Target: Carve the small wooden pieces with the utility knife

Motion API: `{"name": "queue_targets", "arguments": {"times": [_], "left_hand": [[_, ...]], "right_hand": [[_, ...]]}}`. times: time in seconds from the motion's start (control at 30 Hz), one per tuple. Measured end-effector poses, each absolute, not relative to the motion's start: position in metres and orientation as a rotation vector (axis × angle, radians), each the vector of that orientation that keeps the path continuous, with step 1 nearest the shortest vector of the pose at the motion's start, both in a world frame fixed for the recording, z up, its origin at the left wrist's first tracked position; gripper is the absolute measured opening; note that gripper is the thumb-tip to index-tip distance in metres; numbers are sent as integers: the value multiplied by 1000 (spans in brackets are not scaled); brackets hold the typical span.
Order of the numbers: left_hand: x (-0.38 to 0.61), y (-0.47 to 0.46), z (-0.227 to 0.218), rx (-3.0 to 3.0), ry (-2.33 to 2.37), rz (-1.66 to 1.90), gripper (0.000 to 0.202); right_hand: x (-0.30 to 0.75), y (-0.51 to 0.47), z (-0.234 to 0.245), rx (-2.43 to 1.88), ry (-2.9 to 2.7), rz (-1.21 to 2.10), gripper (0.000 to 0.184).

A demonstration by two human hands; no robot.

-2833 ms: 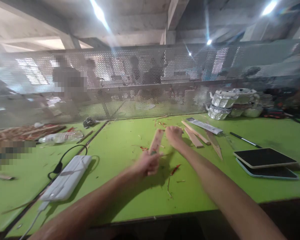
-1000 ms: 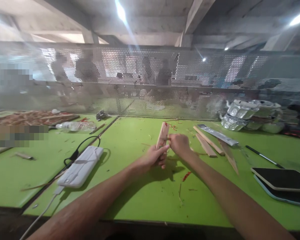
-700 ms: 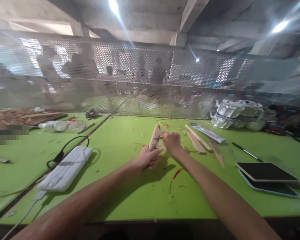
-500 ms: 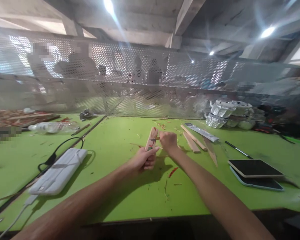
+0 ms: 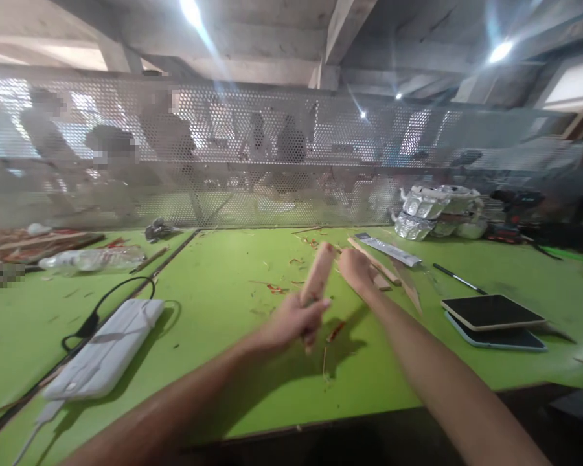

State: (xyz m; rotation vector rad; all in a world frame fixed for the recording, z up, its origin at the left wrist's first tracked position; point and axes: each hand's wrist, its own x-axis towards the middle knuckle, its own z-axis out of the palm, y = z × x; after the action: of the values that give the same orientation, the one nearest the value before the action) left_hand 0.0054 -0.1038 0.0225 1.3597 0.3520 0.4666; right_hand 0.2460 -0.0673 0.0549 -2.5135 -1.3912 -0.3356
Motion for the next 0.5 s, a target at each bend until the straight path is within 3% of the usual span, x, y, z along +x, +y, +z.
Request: {"name": "queue_targets", "arguments": {"times": [0.3,0.5], "left_hand": [[-10,-65,40,1155,353,639,59],[-10,-63,41,1129,349,625,47]], "right_hand": [[215,-62,72,-2379,-1473,-297,32],[196,-77,80,-2182,-1755,-421,34]]}}
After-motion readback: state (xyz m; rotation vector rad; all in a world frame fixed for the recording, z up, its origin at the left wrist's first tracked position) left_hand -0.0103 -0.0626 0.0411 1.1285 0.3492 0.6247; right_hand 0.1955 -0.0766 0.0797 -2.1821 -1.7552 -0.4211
